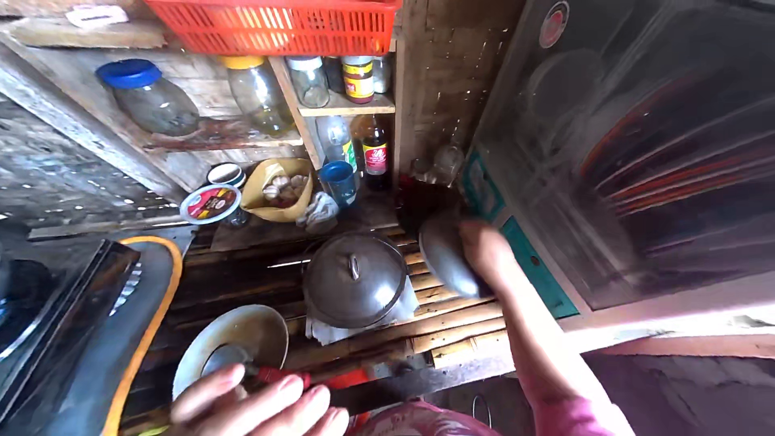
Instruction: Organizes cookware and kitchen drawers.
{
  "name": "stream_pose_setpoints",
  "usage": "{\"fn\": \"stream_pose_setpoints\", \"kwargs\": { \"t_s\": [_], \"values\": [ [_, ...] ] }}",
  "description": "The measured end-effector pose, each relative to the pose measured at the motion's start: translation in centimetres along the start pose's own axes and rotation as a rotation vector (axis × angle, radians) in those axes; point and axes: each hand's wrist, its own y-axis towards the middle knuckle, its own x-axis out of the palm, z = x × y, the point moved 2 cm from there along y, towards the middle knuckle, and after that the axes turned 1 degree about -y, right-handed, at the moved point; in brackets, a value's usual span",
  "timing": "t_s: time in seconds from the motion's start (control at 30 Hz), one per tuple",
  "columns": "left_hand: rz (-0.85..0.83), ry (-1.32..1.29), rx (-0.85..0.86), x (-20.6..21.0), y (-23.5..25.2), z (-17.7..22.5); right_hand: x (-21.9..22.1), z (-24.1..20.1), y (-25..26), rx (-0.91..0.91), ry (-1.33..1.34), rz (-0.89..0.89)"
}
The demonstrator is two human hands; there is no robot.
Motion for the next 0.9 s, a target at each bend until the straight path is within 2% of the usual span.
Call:
{"fn": "stream_pose_setpoints", "kwargs": {
  "t_s": [0.13, 0.23, 0.27, 0.33, 0.4, 0.47, 0.57, 0.63, 0.73, 0.83, 0.9],
  "values": [
    [0.07, -0.036, 0.016, 1.9, 2.0, -1.7, 6.2, 3.0, -9.8, -0.021, 0.047, -0.109],
    [0.124, -0.044, 0.009, 3.6, 4.6, -3.5, 9.2, 5.1, -13.1, -0.068, 0.06, -0.081],
    [0.149, -0.046, -0.007, 4.3, 5.4, -4.2, 9.5, 5.5, -13.5, -0.04, 0.052, -0.137],
    [0.182, -0.069, -0.065, 5.7, 7.3, -5.6, 9.4, 5.7, -13.5, 0.06, 0.011, -0.382],
    [0.157, -0.119, -0.14, 6.9, 10.0, -6.9, 8.7, 5.8, -12.3, 0.097, -0.022, -0.555],
    [0.086, -0.209, -0.26, 8.6, 12.7, -8.3, 7.2, 5.5, -10.0, 0.114, 0.026, -0.484],
    [-0.051, -0.374, -0.519, 13.0, 16.1, -10.7, 4.6, 5.1, -3.0, 0.196, 0.236, -0.182],
    [-0.133, -0.501, -0.741, 16.6, 17.9, -12.3, 5.4, 6.1, 2.6, 0.31, 0.424, -0.032],
    [-0.233, -0.649, -1.044, 22.4, 19.5, -14.5, 8.5, 8.2, 8.6, 0.404, 0.505, 0.058],
    [-0.314, -0.705, -1.187, 27.4, 19.8, -15.7, 9.6, 8.7, 9.9, 0.422, 0.567, 0.106],
    [-0.388, -0.618, -1.196, 30.2, 19.7, -16.1, 9.1, 7.9, 8.8, 0.417, 0.53, 0.149]
  ]
}}
